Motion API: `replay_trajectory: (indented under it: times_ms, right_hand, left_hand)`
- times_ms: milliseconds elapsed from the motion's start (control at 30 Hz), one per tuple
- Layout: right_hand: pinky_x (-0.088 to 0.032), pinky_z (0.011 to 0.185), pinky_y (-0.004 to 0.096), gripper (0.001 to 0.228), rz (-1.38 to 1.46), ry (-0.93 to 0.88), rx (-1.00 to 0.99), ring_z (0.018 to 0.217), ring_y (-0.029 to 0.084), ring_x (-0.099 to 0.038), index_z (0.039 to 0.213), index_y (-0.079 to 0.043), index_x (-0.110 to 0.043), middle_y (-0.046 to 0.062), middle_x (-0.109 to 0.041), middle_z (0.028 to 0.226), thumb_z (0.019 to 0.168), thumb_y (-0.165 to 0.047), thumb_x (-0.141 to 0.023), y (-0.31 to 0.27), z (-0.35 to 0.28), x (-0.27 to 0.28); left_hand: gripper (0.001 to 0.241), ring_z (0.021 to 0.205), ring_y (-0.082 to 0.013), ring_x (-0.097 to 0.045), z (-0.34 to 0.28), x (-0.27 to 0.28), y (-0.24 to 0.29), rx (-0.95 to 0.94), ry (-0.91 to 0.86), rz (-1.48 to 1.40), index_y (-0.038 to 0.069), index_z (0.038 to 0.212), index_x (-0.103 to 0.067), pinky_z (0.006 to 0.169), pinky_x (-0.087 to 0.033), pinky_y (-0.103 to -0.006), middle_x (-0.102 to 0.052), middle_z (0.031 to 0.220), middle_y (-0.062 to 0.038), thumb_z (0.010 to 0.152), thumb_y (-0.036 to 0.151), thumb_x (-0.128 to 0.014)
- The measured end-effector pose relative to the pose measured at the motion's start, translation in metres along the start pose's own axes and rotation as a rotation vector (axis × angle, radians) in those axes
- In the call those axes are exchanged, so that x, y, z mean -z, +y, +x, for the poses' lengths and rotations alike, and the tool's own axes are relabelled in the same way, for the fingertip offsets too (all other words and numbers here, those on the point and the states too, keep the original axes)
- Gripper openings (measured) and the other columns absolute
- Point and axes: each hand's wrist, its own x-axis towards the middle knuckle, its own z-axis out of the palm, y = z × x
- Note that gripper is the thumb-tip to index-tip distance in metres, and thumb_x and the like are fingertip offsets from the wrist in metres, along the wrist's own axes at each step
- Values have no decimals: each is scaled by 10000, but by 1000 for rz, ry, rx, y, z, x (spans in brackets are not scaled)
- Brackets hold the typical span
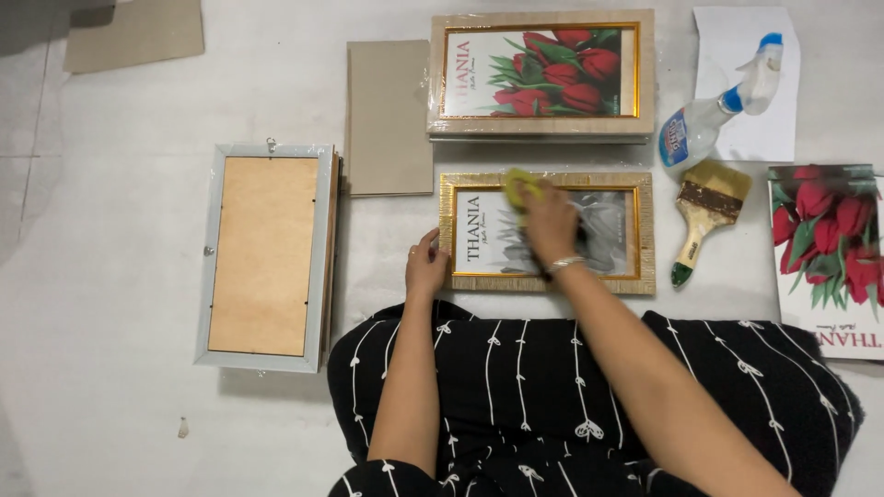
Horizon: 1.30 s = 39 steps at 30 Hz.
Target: Cleaning and preparing picture frames using a brush, spray, and cloth
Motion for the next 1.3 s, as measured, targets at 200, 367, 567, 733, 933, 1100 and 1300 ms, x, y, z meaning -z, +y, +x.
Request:
replay_trajectory:
  times_ms: [200,367,567,733,933,1100,1300]
  right_hand:
    - [-587,659,501,445,-215,85,-207,995,385,-596,1271,-225,-739,133,-549,1221,840,-121,-696,114,-41,28]
    - [-605,623,548,543,-146,26,-510,949,417,-623,1467,-227,-588,159,-547,1207,934,-135,-640,83,-55,-2]
    - [-625,646,546,447,140,-7,-209,1022,438,-615,1285,-144,-645,157,-577,1202,842,-98,-673,-61,-9,-16]
    - [-591,780,528,453,283,-211,-13,1116,396,-555,1339,-257,-607,92,-499,1368,898,-301,-704,-123,5,1]
    - [-532,923,555,576,146,-324,-65,1237,342,-546,1400,-437,-576,25,-507,1459,859,-308,-724,-52,-28,12]
    - [-541,813,639,550,-17,-281,-351,1170,432,-551,1414,-390,-613,112,-509,1435,889,-257,-709,41,-70,58]
    - [-507,840,672,576,30,-277,-575,1171,467,-488,1493,-351,-523,98,-404,1449,940,-270,-665,55,-81,53]
  left_hand:
    - [512,1185,-315,-637,-1,-1,3,22,20,11,299,1457,-571,1032,-500,-414,-620,1116,-107,952,349,-635]
    - [526,1172,-320,-643,2,-4,-2,18,39,25,300,1458,-569,1021,-508,-425,-610,1112,-102,941,364,-638]
    - [527,1183,-322,-628,5,-7,-9,-11,38,16,317,1448,-574,1037,-494,-410,-601,1088,-106,928,353,-649]
    - [487,1216,-338,-610,11,-6,-14,-18,25,16,335,1443,-574,1065,-477,-420,-604,1103,-122,958,350,-615]
    - [479,1214,-323,-617,11,-5,-12,2,16,2,348,1431,-590,1064,-483,-414,-622,1119,-121,952,361,-610]
    - [500,1223,-306,-618,11,-7,-13,11,16,2,361,1442,-580,1066,-485,-413,-622,1149,-109,943,364,-610]
    - [528,1201,-339,-622,-2,-3,1,0,27,-16,284,1463,-578,1045,-486,-418,-609,1139,-134,942,357,-621]
